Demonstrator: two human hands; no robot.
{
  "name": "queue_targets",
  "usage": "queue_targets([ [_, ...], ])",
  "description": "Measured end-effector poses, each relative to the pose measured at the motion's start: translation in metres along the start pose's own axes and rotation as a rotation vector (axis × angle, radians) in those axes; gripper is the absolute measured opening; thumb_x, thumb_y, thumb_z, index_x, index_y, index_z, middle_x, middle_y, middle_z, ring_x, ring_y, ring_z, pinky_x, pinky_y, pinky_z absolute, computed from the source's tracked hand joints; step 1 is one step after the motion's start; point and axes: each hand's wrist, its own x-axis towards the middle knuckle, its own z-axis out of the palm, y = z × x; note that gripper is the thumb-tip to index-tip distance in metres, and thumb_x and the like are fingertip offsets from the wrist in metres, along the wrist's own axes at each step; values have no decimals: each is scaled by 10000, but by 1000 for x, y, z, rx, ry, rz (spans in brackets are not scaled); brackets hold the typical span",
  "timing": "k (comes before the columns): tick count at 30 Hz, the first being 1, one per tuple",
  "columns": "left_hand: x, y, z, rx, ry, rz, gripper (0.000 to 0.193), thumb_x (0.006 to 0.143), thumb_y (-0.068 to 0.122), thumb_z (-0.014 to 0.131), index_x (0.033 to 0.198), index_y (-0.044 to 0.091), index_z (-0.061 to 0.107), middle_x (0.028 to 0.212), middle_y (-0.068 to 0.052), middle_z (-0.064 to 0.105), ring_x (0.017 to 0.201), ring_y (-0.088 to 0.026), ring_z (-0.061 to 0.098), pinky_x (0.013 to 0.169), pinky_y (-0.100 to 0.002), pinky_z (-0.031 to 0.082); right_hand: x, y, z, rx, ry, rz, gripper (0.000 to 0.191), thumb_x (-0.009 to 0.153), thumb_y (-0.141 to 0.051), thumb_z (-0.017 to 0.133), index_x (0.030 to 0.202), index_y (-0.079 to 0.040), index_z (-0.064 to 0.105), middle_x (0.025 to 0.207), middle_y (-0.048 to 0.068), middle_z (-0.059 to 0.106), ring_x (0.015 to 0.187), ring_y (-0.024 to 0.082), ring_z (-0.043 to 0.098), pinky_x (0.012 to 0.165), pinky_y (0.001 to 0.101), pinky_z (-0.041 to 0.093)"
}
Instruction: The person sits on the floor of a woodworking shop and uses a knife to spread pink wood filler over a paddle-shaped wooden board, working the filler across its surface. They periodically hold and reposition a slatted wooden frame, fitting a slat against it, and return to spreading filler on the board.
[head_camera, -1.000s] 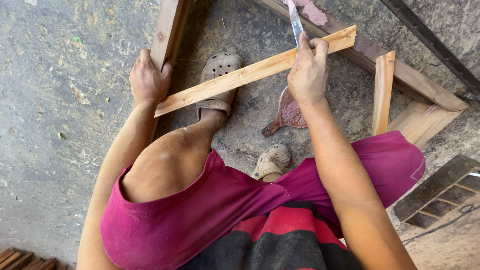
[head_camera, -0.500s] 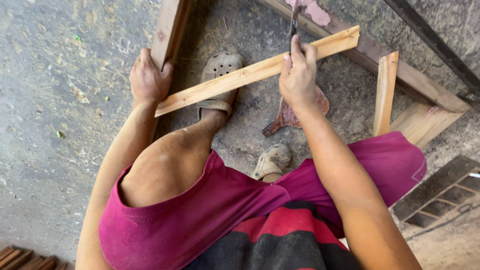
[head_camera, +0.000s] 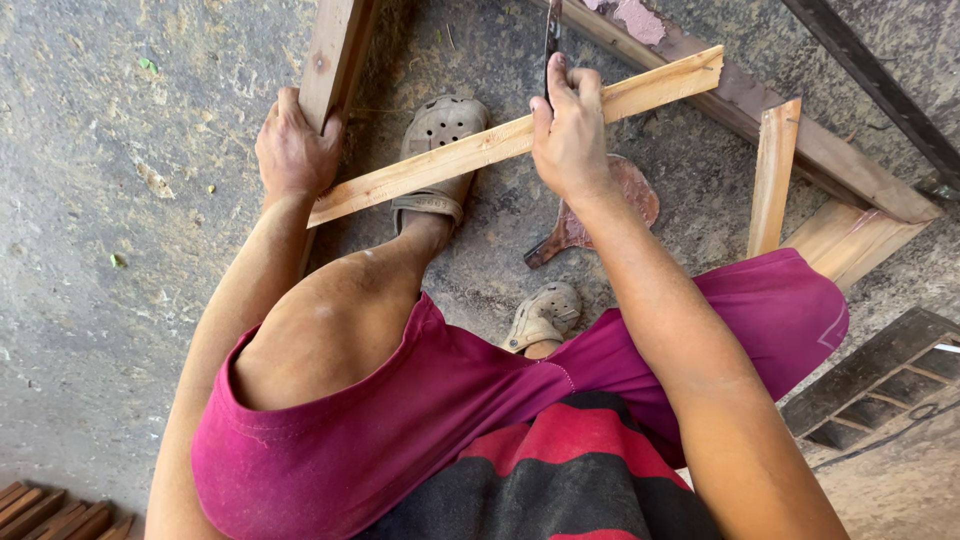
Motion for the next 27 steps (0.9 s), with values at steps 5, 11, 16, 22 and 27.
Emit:
queue_targets([
  [5,1,-1,-3,-22,49,61,443,943,375,767,1106,14,569,1050,-258,698,989,-482,669,841,-546,525,-18,4,-17,10,108,161,451,1084,-106,546,1507,45,508,1225,188,538,1064,296,633,931,395,553],
  [11,0,-10,5,-56,44,31,430,910,347,784,1097,22,573,1043,-261,694,959,-493,656,824,-559,515,-38,30,-19,-15,142,174,465,1070,-104,554,1508,49,520,1214,209,544,1111,353,596,963,435,513],
  [16,3,-16,-1,-89,38,-61,338,901,318,752,1066,81,576,1007,-226,705,966,-462,666,862,-530,540,-30,23,-10,37,138,-35,384,1114,-83,541,1467,63,587,1255,270,585,1115,416,611,989,471,513],
  [22,8,-12,-19,-83,33,9,461,857,370,758,1135,59,560,1045,-220,700,998,-442,677,847,-531,539,-21,1,-30,154,59,324,381,1035,-131,531,1370,10,644,1146,223,627,920,376,646,767,452,537],
  [27,4,-15,-20,-91,20,2,480,850,370,759,1142,45,561,1076,-230,694,1026,-442,671,864,-526,537,-21,4,-31,52,157,192,356,1042,-104,557,1340,54,672,1147,238,665,1019,355,678,899,444,531],
])
